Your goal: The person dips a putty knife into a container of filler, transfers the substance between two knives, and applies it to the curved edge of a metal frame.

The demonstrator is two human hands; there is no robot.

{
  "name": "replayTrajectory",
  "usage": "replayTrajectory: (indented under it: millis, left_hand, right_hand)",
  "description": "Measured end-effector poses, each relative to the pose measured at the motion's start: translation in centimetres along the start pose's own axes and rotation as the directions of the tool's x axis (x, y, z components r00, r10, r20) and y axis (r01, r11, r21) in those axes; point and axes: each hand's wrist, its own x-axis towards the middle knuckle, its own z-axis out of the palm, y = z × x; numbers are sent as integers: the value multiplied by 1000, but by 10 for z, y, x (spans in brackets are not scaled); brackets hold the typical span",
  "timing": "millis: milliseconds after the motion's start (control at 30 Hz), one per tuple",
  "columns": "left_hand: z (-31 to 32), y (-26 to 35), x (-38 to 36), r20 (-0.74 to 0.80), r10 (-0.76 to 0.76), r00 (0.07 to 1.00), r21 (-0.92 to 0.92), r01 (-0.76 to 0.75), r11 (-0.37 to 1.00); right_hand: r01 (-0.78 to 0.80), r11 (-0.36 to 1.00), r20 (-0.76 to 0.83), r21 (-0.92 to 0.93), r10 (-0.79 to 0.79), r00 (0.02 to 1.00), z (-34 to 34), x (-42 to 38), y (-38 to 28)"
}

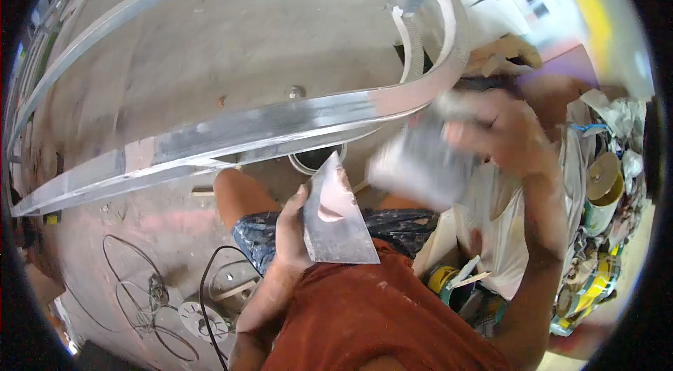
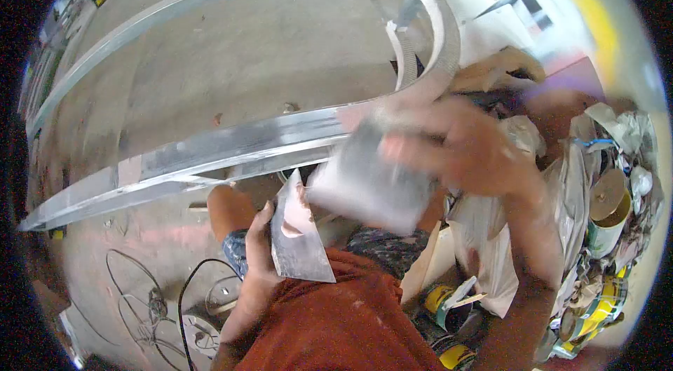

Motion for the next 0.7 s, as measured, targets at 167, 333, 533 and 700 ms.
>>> replayTrajectory:
  millis: [167, 333, 533, 700]
  left_hand:
    - [29, -15, 6, -38, 23, 999, 298, -11, 955]
    - [25, -6, -17, 68, 233, 970, 458, -238, 856]
    - [14, -19, 0, -103, 164, 981, 329, -122, 936]
    - [11, -33, 3, -80, 136, 988, 339, -101, 935]
  right_hand:
    - [-141, 986, 358, 88, 101, 928, 50, -16, 54]
    - [-4, 979, 60, -205, 17, 998, 10, -22, 118]
    - [-54, 652, -360, -756, -346, 866, -79, 7, 120]
    - [-15, 199, -104, -980, -447, 889, -79, 37, 176]
